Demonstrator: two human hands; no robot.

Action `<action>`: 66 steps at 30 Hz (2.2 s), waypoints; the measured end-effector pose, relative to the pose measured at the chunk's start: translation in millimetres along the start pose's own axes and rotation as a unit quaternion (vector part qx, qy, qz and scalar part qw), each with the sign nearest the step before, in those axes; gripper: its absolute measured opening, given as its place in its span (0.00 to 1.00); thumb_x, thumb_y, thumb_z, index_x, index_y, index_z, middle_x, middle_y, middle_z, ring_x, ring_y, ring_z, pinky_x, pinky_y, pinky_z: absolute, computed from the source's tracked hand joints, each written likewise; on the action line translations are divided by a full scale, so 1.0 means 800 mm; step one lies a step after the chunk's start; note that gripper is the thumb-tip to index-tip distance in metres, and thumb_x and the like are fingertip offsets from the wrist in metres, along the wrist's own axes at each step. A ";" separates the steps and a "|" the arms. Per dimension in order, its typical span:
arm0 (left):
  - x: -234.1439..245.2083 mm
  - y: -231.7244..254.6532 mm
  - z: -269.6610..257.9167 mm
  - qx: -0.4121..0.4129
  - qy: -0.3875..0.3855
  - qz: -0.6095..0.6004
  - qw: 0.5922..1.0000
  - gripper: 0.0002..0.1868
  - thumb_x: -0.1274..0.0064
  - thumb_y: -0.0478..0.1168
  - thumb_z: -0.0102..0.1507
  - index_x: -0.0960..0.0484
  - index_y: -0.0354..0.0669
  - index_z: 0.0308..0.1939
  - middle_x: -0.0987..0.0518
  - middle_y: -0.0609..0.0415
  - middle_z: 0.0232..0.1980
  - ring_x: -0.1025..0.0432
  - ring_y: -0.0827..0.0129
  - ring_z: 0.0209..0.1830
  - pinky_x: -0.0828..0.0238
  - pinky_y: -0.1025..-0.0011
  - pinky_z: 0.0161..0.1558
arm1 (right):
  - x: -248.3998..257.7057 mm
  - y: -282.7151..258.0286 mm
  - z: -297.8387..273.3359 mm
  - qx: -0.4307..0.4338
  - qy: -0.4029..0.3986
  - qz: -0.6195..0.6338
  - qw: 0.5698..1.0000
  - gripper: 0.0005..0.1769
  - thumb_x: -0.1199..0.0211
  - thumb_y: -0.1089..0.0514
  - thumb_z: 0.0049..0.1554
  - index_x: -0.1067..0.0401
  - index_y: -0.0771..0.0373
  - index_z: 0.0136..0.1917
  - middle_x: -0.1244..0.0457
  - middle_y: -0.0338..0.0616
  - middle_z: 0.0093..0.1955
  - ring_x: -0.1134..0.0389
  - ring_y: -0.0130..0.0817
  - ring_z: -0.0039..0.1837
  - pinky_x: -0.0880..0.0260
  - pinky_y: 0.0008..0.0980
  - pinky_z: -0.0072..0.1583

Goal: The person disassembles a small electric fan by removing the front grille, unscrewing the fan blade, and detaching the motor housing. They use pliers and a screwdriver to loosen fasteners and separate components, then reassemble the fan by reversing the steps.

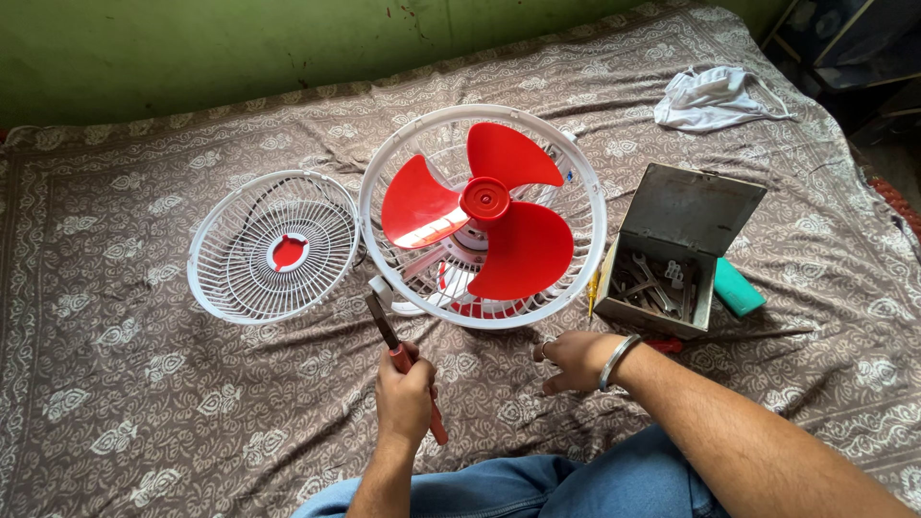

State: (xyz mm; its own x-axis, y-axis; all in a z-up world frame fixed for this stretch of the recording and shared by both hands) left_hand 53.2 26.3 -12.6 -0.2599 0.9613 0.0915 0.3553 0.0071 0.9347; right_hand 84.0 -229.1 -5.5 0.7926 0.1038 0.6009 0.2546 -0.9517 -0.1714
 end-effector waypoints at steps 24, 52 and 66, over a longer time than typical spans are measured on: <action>0.001 -0.013 0.007 -0.049 0.066 0.083 0.993 0.14 0.48 0.40 0.55 0.24 0.37 0.41 0.20 0.48 0.29 0.24 0.61 0.28 0.27 0.60 0.35 | 0.003 -0.006 -0.008 0.161 0.076 -0.014 0.984 0.25 0.36 0.38 0.59 0.25 0.60 0.55 0.31 0.52 0.50 0.30 0.47 0.55 0.30 0.44 0.58; -0.008 -0.003 -0.001 -0.053 0.019 0.057 0.997 0.16 0.49 0.41 0.55 0.26 0.36 0.43 0.20 0.43 0.34 0.23 0.52 0.35 0.27 0.57 0.43 | 0.112 0.041 -0.094 -0.049 0.536 0.029 0.842 0.37 0.36 0.32 0.54 0.26 0.54 0.69 0.39 0.60 0.62 0.30 0.56 0.55 0.28 0.50 0.57; -0.008 0.011 -0.010 -0.017 -0.011 0.052 0.998 0.15 0.52 0.41 0.55 0.27 0.37 0.42 0.23 0.48 0.33 0.26 0.61 0.32 0.27 0.59 0.38 | 0.108 0.043 -0.087 -0.039 0.551 0.045 0.832 0.44 0.34 0.36 0.53 0.34 0.61 0.75 0.46 0.60 0.63 0.32 0.55 0.52 0.27 0.48 0.54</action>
State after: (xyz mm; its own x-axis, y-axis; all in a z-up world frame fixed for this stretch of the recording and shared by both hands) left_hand 51.1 17.8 -2.0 -0.2042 0.9620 0.1811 0.3490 -0.1013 0.9316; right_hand 122.6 -273.2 94.5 -0.1943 -0.2558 0.9470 0.1499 -0.9618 -0.2291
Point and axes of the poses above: each hand's wrist, its own z-axis towards the middle knuckle, its own x-axis out of the back of the hand, y = z × x, the point moved 6 cm from there along z, towards the middle knuckle
